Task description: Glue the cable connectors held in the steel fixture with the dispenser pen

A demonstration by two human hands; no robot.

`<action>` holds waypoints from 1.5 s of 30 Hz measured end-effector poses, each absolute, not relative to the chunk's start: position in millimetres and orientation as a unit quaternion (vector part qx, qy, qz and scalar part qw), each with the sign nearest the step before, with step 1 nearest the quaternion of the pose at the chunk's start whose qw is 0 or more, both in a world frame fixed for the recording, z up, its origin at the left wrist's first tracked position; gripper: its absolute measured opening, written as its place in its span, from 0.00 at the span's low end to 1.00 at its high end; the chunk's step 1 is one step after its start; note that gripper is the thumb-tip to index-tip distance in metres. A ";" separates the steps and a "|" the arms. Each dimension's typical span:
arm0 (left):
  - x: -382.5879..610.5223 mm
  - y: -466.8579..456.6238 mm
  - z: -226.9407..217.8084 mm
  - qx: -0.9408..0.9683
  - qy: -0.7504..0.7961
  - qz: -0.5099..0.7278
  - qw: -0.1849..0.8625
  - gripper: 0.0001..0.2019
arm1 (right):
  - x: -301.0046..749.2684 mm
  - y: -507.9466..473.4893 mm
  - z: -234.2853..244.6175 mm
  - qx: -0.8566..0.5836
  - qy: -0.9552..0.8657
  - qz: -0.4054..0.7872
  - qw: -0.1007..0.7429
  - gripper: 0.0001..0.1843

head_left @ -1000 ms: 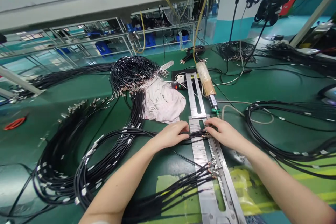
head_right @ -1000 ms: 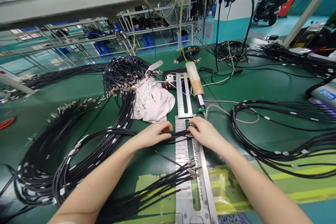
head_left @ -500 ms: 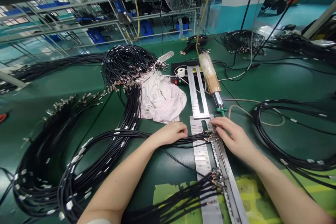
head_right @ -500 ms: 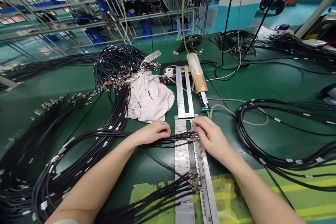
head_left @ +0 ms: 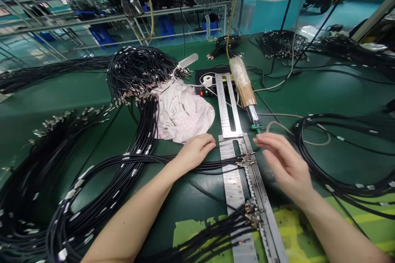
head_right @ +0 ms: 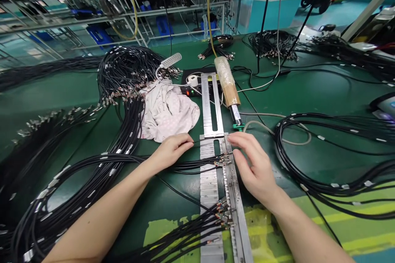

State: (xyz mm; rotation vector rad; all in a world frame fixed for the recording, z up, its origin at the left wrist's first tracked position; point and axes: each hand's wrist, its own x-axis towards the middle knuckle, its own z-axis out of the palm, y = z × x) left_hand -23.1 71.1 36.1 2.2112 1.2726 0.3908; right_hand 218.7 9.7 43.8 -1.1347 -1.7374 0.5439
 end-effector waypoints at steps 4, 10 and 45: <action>-18.5 71.2 32.3 0.837 0.475 0.064 0.265 0.11 | 221.7 12.2 47.5 -0.482 -0.700 0.192 0.492 0.12; -14.0 71.2 31.3 0.835 0.507 0.009 0.211 0.13 | 219.2 17.2 39.9 -0.445 -0.756 0.166 0.451 0.13; -20.4 63.1 31.6 0.916 0.400 -0.011 0.031 0.20 | 187.7 40.5 21.3 -0.472 -0.874 -0.034 0.110 0.13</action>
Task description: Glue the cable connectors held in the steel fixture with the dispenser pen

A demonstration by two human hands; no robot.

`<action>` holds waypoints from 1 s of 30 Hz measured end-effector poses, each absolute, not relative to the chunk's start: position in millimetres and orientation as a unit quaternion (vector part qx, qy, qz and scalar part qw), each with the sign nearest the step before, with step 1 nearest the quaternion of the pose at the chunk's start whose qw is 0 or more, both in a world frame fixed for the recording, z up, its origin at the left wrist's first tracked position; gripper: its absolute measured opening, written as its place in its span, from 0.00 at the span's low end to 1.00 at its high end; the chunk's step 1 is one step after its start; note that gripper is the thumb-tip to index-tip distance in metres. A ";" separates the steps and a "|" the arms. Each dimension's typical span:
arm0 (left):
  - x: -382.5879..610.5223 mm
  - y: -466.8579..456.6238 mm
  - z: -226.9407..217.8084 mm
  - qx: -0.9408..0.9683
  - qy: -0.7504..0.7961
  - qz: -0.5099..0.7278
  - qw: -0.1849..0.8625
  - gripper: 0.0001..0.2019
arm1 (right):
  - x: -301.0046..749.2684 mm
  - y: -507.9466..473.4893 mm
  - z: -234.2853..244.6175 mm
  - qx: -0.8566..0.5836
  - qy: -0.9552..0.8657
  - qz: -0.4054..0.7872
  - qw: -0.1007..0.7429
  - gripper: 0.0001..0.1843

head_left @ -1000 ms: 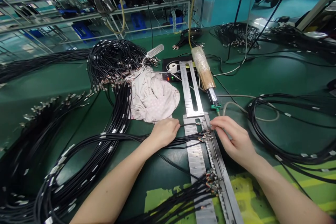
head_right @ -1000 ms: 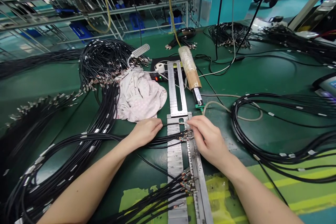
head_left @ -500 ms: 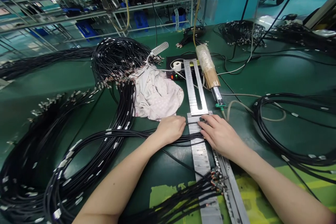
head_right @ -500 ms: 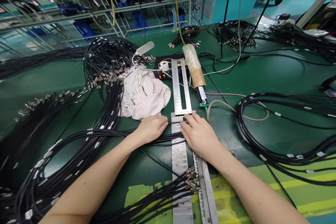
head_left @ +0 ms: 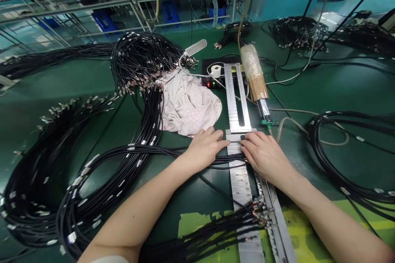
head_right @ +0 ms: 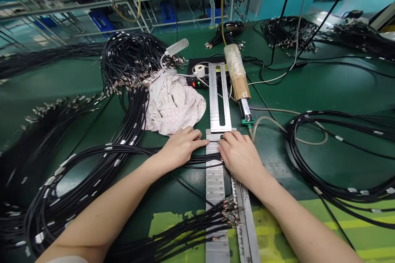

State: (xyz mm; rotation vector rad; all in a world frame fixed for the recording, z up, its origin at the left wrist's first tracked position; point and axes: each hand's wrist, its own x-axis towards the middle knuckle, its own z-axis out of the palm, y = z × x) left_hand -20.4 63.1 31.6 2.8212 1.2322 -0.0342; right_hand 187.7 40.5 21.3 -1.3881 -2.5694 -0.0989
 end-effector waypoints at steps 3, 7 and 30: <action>-13.6 54.2 35.2 0.914 0.405 -0.019 -0.020 0.19 | 186.0 39.3 23.0 -0.473 -0.874 -0.034 0.104 0.14; -6.7 46.9 41.4 0.918 0.395 -0.009 -0.029 0.14 | 189.1 37.5 18.9 -0.484 -0.866 0.011 0.127 0.15; -19.7 59.7 48.4 0.871 0.476 -0.005 0.121 0.09 | 221.2 32.6 13.0 -0.492 -0.796 0.159 0.314 0.15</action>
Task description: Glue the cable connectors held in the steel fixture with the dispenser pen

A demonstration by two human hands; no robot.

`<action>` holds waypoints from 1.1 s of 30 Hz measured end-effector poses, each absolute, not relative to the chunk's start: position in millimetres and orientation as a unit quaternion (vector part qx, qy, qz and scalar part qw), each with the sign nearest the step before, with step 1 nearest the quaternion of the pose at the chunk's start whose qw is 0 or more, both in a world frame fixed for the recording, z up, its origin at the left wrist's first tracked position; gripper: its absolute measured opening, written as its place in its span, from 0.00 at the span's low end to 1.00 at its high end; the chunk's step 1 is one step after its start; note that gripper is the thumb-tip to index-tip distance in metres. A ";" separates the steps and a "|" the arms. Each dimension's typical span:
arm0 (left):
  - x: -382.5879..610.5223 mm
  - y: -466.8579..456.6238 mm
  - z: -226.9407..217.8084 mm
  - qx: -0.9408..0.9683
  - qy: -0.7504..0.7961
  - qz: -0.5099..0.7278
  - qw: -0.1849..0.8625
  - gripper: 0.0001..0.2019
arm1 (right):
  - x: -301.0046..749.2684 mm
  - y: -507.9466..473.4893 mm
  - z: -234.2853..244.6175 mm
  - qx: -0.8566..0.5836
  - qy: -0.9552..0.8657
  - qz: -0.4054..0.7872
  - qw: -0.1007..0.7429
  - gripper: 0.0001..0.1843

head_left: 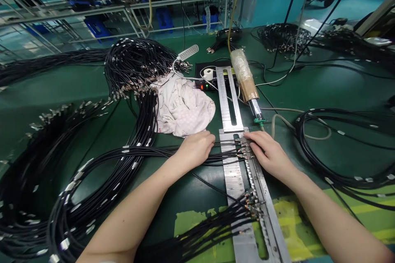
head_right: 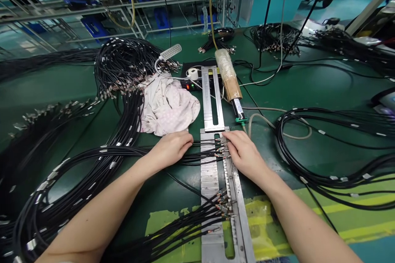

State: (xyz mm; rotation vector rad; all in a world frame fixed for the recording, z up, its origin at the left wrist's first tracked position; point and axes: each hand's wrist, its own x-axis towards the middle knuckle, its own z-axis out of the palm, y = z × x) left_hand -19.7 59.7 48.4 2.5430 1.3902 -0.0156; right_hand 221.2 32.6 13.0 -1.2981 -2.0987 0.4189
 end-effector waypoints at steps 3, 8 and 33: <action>-22.5 60.5 50.8 0.868 0.488 -0.010 0.091 0.09 | 221.9 32.2 13.0 -0.488 -0.802 0.155 0.306 0.15; -24.5 62.5 52.5 0.866 0.483 -0.028 0.123 0.11 | 223.2 32.4 12.5 -0.480 -0.812 0.156 0.294 0.15; -22.7 62.0 42.2 0.903 0.414 -0.041 0.105 0.24 | 194.8 34.0 18.3 -0.464 -0.869 0.034 0.169 0.17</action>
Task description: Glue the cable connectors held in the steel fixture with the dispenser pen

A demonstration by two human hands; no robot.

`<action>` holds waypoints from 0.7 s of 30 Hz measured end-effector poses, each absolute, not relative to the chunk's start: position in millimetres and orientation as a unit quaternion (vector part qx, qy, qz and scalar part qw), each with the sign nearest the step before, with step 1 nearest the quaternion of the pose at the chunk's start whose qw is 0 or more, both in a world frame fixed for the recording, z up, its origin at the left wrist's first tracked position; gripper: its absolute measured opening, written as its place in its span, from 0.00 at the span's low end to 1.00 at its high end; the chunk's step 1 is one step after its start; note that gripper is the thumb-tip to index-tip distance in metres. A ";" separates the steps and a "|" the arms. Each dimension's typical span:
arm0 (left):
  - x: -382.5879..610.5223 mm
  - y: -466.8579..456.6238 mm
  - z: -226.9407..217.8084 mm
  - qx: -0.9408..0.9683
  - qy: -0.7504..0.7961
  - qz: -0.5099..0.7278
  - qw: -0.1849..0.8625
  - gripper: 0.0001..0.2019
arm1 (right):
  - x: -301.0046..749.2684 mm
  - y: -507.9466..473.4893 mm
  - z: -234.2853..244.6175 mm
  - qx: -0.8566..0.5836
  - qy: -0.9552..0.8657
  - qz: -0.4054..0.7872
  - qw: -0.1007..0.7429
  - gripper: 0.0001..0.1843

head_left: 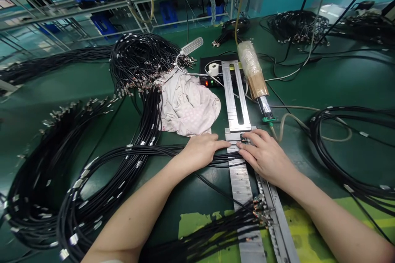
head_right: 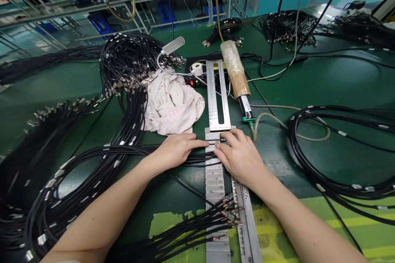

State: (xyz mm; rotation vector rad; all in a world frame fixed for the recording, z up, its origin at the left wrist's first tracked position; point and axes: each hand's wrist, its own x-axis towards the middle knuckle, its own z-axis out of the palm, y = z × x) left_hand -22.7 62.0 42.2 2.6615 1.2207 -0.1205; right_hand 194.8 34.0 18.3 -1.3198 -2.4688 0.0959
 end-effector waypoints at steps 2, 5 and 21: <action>-21.5 60.4 41.7 0.904 0.416 -0.057 0.086 0.24 | 192.9 35.3 19.2 -0.470 -0.865 0.043 0.172 0.17; -17.4 54.4 42.5 0.908 0.413 -0.055 0.049 0.22 | 190.5 37.9 20.0 -0.476 -0.860 0.058 0.171 0.17; -6.5 39.0 36.0 0.908 0.417 -0.035 0.039 0.10 | 214.4 32.2 10.9 -0.465 -0.817 0.125 0.316 0.13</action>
